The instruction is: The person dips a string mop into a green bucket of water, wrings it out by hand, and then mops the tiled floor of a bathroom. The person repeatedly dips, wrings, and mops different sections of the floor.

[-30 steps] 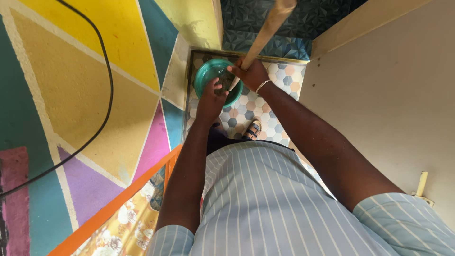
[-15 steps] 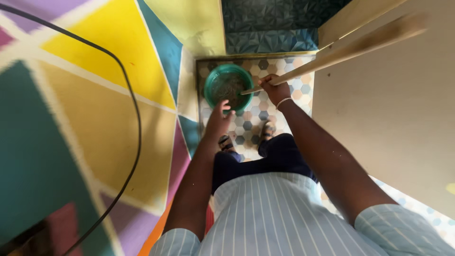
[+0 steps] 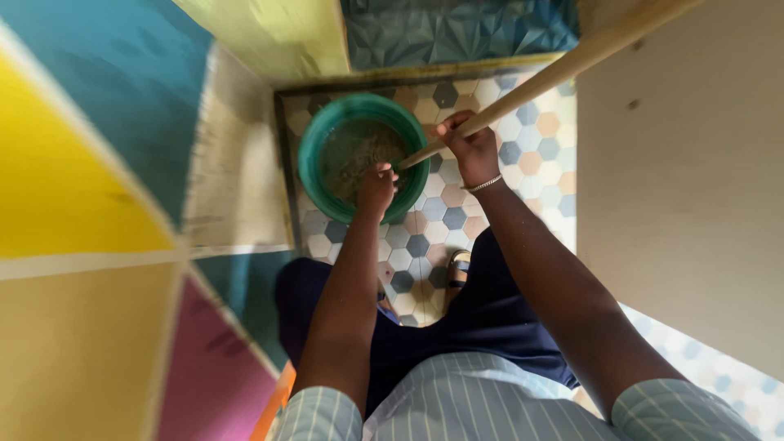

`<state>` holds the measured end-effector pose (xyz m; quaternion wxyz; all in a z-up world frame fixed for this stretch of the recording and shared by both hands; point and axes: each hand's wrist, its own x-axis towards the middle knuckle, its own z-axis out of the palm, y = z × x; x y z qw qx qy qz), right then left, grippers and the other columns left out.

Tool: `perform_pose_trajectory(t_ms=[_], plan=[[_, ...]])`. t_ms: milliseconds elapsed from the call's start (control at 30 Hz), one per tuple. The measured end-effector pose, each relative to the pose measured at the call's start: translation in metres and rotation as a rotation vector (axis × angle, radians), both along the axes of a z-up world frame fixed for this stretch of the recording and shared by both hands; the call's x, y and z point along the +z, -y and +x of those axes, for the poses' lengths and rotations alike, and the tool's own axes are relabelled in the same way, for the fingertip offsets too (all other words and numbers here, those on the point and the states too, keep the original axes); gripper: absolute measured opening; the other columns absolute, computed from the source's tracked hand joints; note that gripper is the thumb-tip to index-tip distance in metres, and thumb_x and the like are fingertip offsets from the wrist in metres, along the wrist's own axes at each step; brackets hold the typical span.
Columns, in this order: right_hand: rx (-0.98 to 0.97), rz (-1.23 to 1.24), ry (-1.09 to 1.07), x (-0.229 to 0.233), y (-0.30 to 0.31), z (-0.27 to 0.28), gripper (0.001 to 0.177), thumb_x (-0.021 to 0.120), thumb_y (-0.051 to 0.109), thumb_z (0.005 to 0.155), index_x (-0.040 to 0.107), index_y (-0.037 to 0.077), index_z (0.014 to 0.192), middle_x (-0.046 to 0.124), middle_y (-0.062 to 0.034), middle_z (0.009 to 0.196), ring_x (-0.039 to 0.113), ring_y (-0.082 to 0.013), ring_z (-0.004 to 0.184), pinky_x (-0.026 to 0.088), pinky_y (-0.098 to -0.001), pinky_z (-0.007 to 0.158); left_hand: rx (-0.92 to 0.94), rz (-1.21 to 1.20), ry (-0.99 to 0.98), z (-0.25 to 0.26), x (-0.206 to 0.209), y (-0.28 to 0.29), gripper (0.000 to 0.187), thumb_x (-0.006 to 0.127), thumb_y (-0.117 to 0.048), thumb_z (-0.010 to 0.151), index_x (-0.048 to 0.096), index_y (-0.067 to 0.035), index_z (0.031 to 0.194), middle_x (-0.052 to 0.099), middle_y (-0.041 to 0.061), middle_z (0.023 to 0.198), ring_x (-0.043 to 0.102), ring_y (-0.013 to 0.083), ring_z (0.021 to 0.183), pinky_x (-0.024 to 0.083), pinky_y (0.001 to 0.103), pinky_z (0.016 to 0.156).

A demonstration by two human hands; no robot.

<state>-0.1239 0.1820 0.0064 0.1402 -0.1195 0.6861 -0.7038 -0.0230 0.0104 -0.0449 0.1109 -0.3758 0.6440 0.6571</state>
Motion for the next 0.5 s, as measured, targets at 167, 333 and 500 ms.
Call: perform_pose_trajectory(t_ms=[167, 333, 500], plan=[[-0.114, -0.235, -0.002, -0.083, 0.013, 0.012, 0.031, 0.078, 0.019, 0.096, 0.054, 0.007, 0.081, 0.058, -0.0035, 0.073, 0.059, -0.0167, 0.067, 0.054, -0.036, 0.069, 0.129, 0.031, -0.043, -0.003, -0.091, -0.021, 0.047, 0.06, -0.018, 0.097, 0.053, -0.004, 0.142, 0.069, 0.019, 0.115, 0.064, 0.0275, 0.085, 0.054, 0.043, 0.072], [-0.124, -0.407, -0.02, -0.006, 0.017, 0.016, 0.04, 0.067, 0.025, 0.108, 0.047, 0.009, 0.077, 0.046, -0.0044, 0.06, 0.041, -0.0161, 0.052, 0.042, -0.0364, 0.059, 0.205, 0.202, -0.075, 0.018, -0.097, -0.032, 0.058, 0.061, -0.038, 0.106, 0.06, 0.014, 0.13, 0.067, 0.031, 0.106, 0.068, 0.036, 0.083, 0.054, 0.052, 0.073], [-0.122, -0.451, -0.131, 0.089, 0.013, 0.03, 0.041, 0.058, 0.031, 0.115, 0.041, 0.01, 0.083, 0.037, -0.0051, 0.059, 0.038, -0.0165, 0.051, 0.042, -0.0375, 0.058, 0.659, 1.0, 0.13, 0.015, -0.106, -0.026, 0.071, 0.044, -0.069, 0.093, 0.056, 0.0, 0.109, 0.068, 0.02, 0.098, 0.071, 0.0323, 0.083, 0.061, 0.045, 0.071]])
